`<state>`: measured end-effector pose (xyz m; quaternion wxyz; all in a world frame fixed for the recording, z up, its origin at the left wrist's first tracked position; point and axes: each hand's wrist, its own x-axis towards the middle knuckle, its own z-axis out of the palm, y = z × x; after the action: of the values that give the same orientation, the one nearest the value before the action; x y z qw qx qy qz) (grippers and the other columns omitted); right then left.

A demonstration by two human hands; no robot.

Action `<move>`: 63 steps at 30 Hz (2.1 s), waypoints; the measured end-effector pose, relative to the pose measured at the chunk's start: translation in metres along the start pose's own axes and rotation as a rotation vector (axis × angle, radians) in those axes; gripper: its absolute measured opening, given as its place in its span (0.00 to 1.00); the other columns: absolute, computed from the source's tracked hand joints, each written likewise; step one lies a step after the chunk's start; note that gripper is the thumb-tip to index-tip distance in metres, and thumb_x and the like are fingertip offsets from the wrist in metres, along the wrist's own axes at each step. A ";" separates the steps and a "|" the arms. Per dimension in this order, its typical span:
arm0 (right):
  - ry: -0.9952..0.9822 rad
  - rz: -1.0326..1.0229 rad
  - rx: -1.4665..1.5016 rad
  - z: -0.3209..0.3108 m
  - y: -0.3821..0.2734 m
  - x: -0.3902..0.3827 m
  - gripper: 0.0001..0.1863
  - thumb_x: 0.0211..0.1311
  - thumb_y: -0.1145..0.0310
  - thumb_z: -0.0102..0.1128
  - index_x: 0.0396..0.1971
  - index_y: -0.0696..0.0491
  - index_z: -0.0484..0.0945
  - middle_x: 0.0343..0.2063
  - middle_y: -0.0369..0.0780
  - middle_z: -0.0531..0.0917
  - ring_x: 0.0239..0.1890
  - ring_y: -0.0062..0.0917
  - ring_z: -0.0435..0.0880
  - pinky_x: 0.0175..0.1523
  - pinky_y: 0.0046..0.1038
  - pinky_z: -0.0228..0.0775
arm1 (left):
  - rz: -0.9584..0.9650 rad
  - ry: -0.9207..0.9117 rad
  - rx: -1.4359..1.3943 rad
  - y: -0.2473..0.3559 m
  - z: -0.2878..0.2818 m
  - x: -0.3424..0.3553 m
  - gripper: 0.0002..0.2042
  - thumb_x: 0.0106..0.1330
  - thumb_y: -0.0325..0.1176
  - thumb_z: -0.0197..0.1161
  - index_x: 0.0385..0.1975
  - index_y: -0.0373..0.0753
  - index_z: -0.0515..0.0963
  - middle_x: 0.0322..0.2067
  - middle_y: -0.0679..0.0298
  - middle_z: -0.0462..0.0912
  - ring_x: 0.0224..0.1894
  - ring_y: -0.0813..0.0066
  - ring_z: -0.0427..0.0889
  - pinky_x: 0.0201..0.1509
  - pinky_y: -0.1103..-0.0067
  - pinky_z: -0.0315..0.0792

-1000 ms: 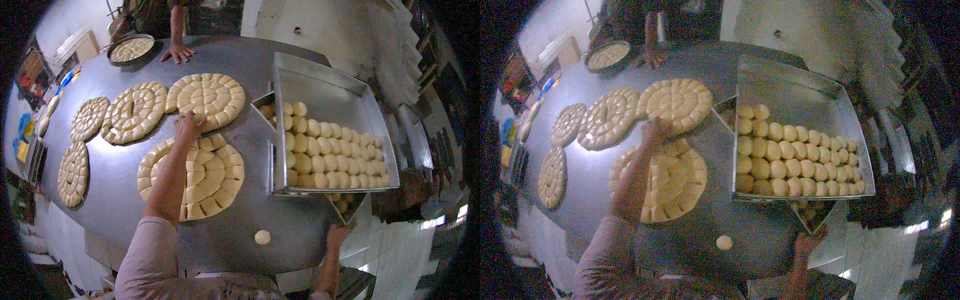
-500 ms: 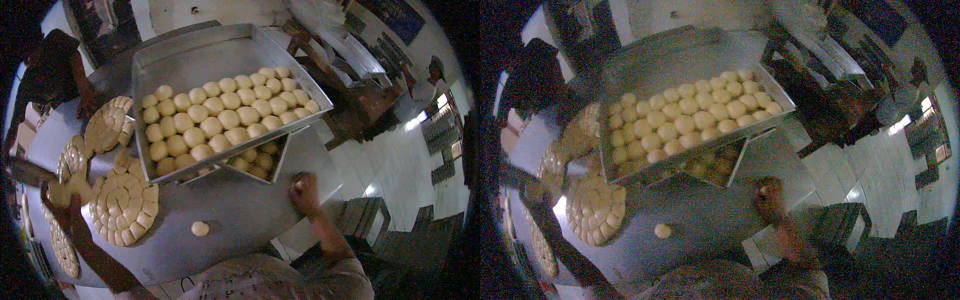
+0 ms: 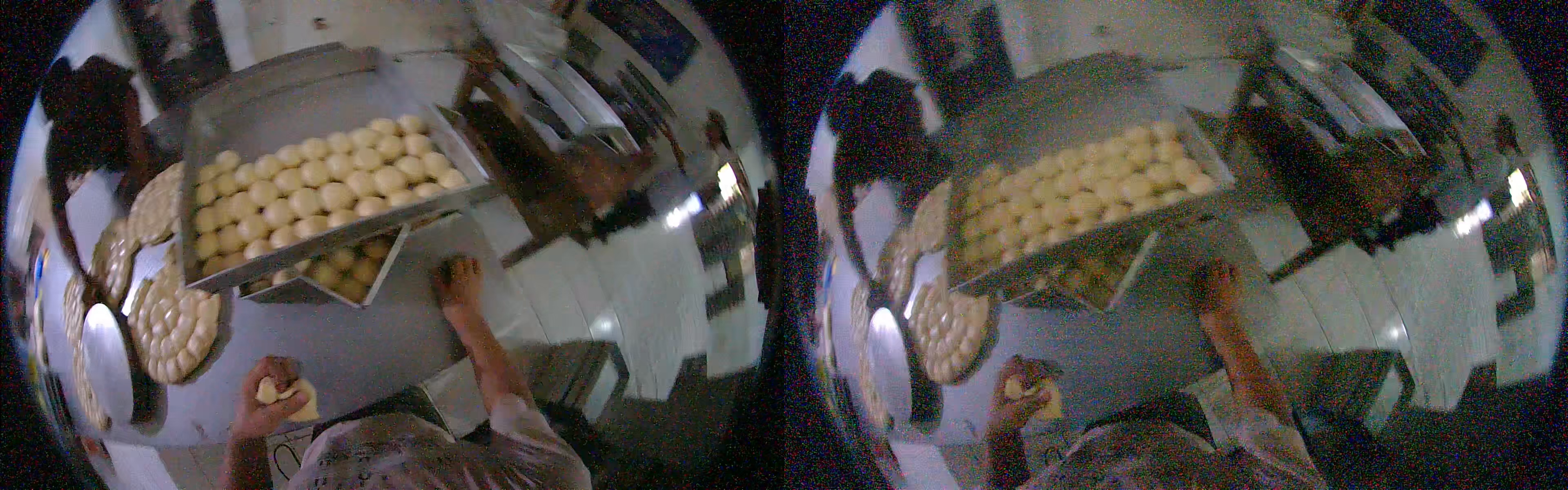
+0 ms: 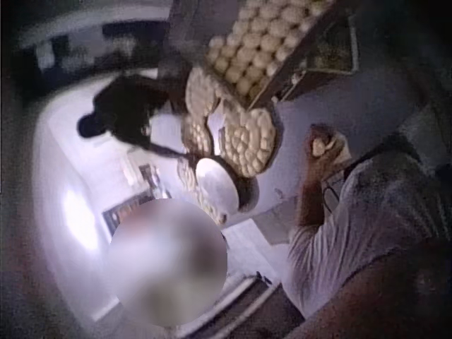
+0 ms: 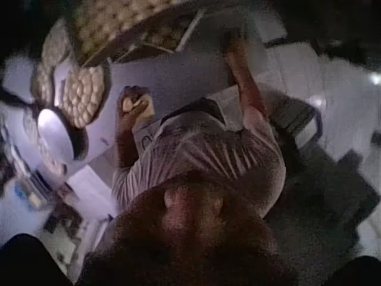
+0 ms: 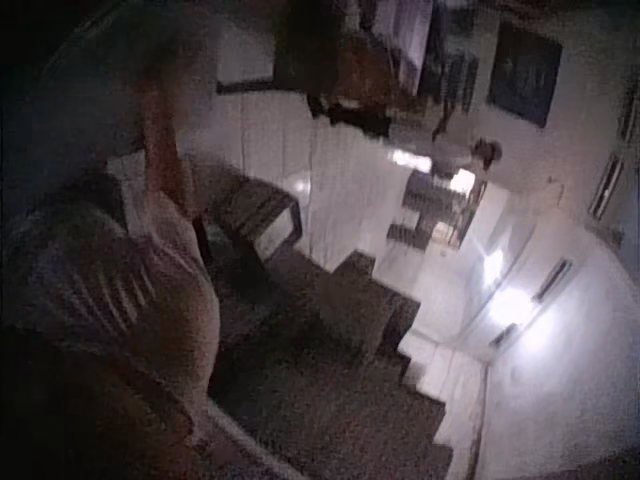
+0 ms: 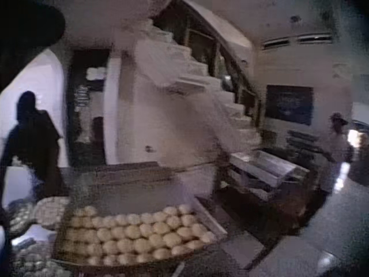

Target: The person organizes small balls of dough into rows within metal baking trays and occasionally shapes larger pieces of dough by hand on a metal table.

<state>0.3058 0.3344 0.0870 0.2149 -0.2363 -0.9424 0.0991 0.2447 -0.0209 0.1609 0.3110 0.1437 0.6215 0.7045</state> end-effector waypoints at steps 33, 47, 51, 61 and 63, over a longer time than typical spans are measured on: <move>-0.186 0.151 0.728 -0.045 -0.108 -0.103 0.18 0.54 0.73 0.54 0.48 0.52 0.72 0.39 0.44 0.77 0.42 0.34 0.76 0.46 0.31 0.69 | 0.207 0.079 0.296 0.025 -0.094 -0.018 0.06 0.58 0.21 0.55 0.34 0.36 0.68 0.32 0.60 0.77 0.36 0.73 0.76 0.42 0.77 0.71; -0.215 0.095 0.404 0.009 0.010 -0.089 0.19 0.45 0.61 0.59 0.35 0.58 0.71 0.38 0.48 0.73 0.46 0.44 0.68 0.53 0.43 0.57 | -0.107 -0.165 0.089 -0.042 -0.029 0.036 0.14 0.50 0.17 0.61 0.23 0.42 0.61 0.24 0.70 0.67 0.28 0.84 0.68 0.28 0.84 0.65; -0.143 0.289 0.068 -0.007 0.002 0.007 0.17 0.46 0.61 0.58 0.34 0.55 0.72 0.36 0.46 0.74 0.45 0.42 0.69 0.56 0.42 0.57 | -0.314 -0.195 -0.055 -0.018 0.031 0.038 0.05 0.60 0.26 0.54 0.33 0.39 0.66 0.33 0.63 0.69 0.38 0.77 0.70 0.41 0.78 0.69; -0.105 0.040 -0.050 0.026 0.033 0.017 0.16 0.47 0.63 0.56 0.36 0.55 0.73 0.38 0.45 0.73 0.46 0.39 0.69 0.56 0.39 0.57 | -0.153 -0.178 0.518 -0.078 -0.034 0.051 0.26 0.61 0.38 0.58 0.59 0.51 0.60 0.52 0.60 0.70 0.51 0.68 0.70 0.51 0.66 0.66; -0.366 -0.084 -0.160 0.056 0.010 0.015 0.15 0.48 0.63 0.56 0.35 0.55 0.73 0.39 0.44 0.73 0.46 0.39 0.69 0.55 0.37 0.59 | -0.020 -0.004 0.343 -0.091 -0.010 0.043 0.16 0.56 0.30 0.58 0.44 0.44 0.64 0.38 0.64 0.70 0.38 0.73 0.71 0.39 0.73 0.69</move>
<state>0.2730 0.3451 0.0401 0.0246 -0.1913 -0.9796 0.0564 0.2293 0.0008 0.0631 0.2899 0.1898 0.7335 0.5847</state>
